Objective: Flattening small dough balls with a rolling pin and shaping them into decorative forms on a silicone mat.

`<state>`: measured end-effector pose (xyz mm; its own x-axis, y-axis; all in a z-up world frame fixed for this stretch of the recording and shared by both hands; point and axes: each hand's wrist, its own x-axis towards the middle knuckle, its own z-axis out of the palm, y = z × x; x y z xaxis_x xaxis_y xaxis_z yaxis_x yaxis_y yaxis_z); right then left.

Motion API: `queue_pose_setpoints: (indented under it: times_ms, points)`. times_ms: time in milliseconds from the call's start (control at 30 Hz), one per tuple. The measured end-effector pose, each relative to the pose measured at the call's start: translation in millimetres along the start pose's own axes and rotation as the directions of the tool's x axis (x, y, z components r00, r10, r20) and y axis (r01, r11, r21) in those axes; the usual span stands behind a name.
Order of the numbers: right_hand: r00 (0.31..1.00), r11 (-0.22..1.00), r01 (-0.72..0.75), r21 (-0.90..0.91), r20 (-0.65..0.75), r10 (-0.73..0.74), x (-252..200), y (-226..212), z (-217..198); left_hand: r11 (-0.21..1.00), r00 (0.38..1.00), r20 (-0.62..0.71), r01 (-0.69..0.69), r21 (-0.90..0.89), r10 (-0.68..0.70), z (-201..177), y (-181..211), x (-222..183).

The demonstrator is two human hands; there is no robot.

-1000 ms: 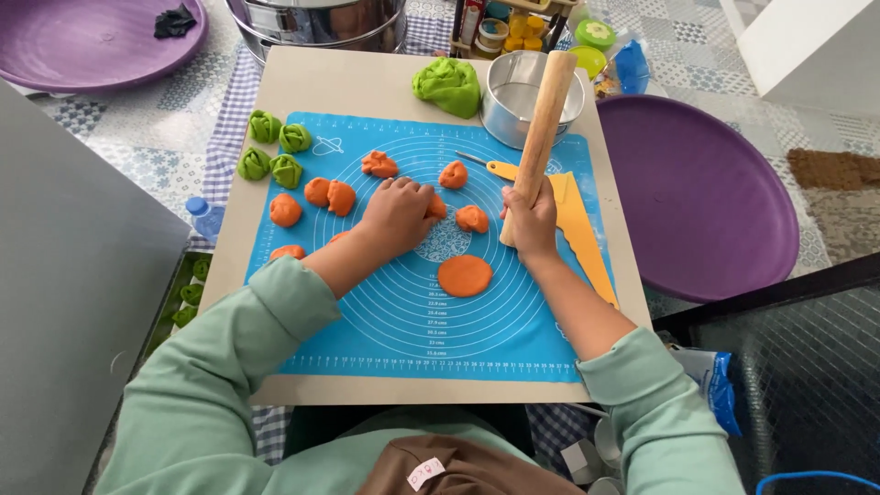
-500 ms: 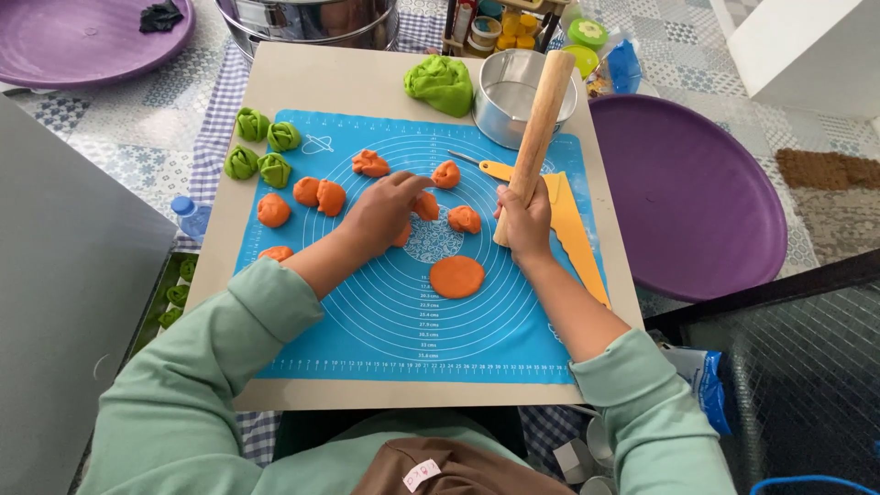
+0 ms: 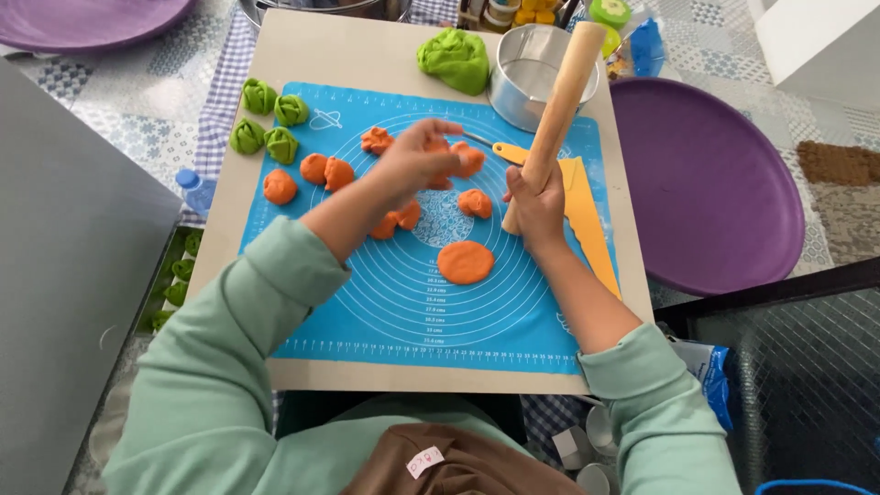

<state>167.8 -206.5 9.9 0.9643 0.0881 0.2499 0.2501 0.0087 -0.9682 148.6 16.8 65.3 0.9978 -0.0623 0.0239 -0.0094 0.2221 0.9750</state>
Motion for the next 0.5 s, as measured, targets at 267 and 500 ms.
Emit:
queue_pose_setpoints:
  times_ms: [267,500]
  points:
    - [0.987,0.976,0.042,0.213,0.145,-0.074,-10.7,16.6,3.9,0.988,0.967,0.211,-0.124,-0.092,0.141,12.5,-31.1,-13.9]
    - [0.983,0.977,0.183,0.111,-0.029,-0.18,-3.9,11.6,-3.7,0.998,0.999,0.016,-0.035,-0.054,0.036,10.2,-23.5,-20.6]
